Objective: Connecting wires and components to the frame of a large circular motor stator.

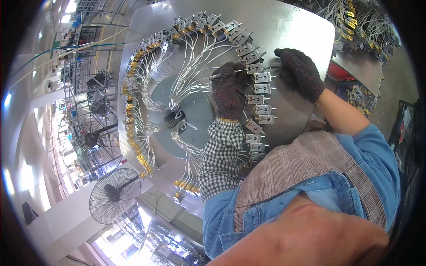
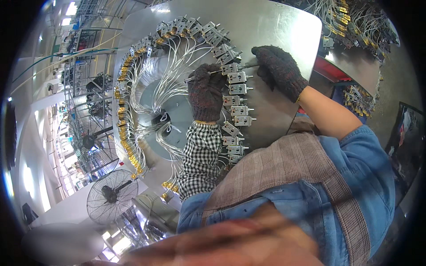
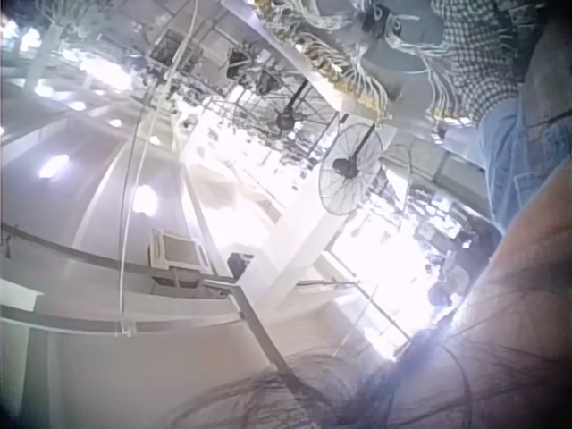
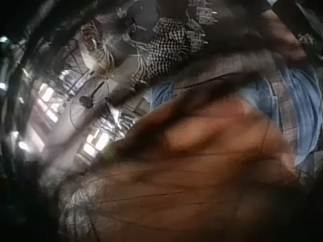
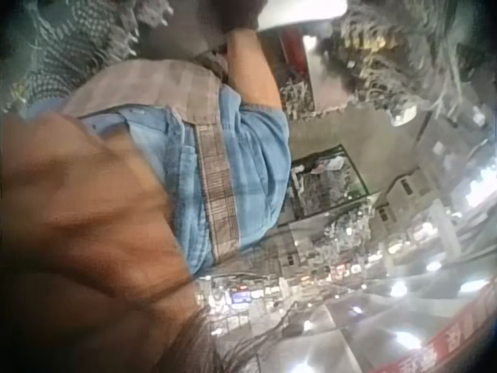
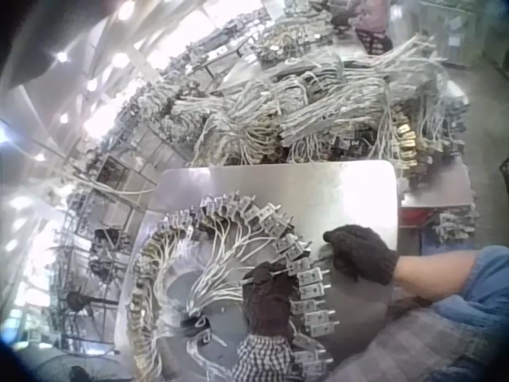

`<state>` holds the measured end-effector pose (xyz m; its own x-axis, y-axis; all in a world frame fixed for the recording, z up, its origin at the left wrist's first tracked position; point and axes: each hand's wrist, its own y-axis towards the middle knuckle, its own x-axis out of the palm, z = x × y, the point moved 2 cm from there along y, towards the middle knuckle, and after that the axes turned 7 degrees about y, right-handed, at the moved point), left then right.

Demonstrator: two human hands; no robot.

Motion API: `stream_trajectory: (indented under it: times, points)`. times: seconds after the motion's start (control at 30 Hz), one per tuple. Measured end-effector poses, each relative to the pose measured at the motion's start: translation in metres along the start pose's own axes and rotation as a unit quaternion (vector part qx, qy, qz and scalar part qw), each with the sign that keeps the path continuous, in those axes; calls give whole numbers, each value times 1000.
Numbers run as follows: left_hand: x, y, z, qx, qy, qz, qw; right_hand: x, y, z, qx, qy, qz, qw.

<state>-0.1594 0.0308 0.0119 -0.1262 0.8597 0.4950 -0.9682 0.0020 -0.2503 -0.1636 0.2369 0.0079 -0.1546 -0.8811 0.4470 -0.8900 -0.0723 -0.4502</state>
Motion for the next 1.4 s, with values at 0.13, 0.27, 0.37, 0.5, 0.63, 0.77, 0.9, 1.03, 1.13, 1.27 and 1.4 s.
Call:
stream_trajectory:
  times: [0.13,0.27,0.37,0.5,0.63,0.77,0.9,1.03,1.13,1.27,1.4]
  points:
    - [1,0,0,0,-9,-4,1000,-7,2,8,-35,8,-39,999]
    - [5,0,4,13,-6,-8,1000,-4,-4,2,-84,-28,-47,995]
    - [9,-1,7,0,1,-16,1000,-4,-5,-2,-62,-29,-46,997]
    - [12,-3,6,5,8,11,1000,-2,-3,-4,-15,-39,-2,999]
    - [10,-2,5,5,18,-3,1000,-7,-6,0,-55,-21,-46,997]
    - [12,-3,4,12,25,11,1000,3,-16,-11,-51,-25,-41,998]
    - [11,-2,0,-2,34,38,999,0,-12,-7,-41,-25,-27,998]
    - [8,-3,-2,1,28,35,999,2,-14,-15,27,-72,9,997]
    - [9,-4,-2,4,22,27,999,-1,-11,-13,34,-80,12,996]
    - [9,-2,-3,3,42,16,999,-6,-6,-5,11,-70,13,997]
    - [8,-3,0,23,28,13,999,-3,-5,-4,25,-43,12,999]
